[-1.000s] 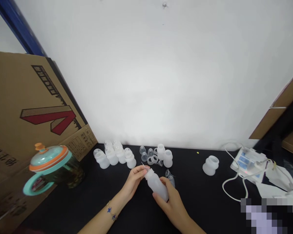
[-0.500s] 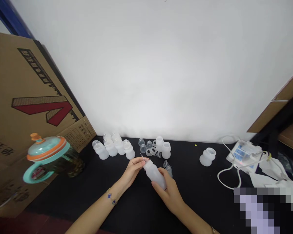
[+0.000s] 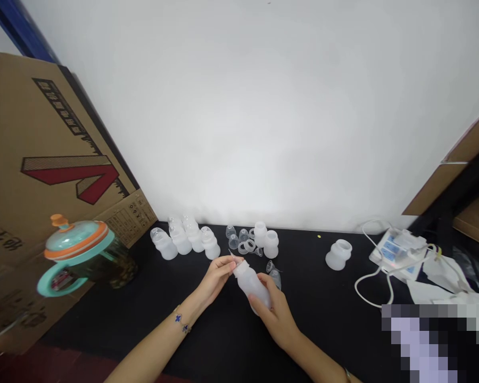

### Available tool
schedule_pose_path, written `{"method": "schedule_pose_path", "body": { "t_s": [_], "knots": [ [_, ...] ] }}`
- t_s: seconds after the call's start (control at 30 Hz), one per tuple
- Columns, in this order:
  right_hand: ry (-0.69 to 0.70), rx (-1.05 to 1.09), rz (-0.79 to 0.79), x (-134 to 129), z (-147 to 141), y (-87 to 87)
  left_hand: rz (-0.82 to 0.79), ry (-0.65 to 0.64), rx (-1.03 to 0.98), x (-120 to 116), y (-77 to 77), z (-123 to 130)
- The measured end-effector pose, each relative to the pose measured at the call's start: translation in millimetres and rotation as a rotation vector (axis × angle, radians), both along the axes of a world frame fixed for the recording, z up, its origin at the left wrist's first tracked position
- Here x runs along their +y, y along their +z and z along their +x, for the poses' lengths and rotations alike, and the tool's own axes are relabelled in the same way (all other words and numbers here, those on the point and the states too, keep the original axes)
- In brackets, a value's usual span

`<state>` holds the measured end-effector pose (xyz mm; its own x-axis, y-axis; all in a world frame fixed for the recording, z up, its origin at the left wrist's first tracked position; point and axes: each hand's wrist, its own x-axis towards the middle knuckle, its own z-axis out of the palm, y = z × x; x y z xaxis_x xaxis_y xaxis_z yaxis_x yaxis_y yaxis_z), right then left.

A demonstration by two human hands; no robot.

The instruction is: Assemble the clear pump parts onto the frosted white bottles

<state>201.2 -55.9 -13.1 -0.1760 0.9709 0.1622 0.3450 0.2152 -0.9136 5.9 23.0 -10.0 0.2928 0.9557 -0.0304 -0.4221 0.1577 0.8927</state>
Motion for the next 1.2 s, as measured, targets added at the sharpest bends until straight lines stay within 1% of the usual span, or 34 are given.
{"method": "schedule_pose_path", "body": {
  "t_s": [0.13, 0.23, 0.37, 0.5, 0.67, 0.9, 1.2],
  "knots": [
    [0.015, 0.052, -0.01, 0.7, 0.8, 0.7, -0.012, -0.007, -0.025, 1.9, -5.4, 0.8],
    [0.025, 0.086, -0.046, 1.7, 1.8, -2.0, -0.026, -0.02, -0.056, 2.9, -6.8, 1.1],
    [0.041, 0.16, -0.147, 1.6, 2.4, -6.5, -0.04, -0.057, -0.104, 2.9, -4.0, 0.1],
    [0.111, 0.291, -0.24, -0.5, 2.1, -6.3, -0.041, -0.072, -0.11, 3.0, 1.2, -1.7],
    [0.172, 0.403, -0.274, 1.9, 0.5, -7.0, -0.035, -0.081, -0.13, 4.0, 5.0, -2.1],
    [0.238, 0.518, -0.307, 6.7, -1.6, -16.2, -0.039, -0.098, -0.156, 6.3, 2.1, -2.3],
    [0.306, 0.658, -0.398, 10.2, -3.7, -15.7, -0.057, -0.104, -0.17, 7.1, 5.5, -1.9]
  ]
}}
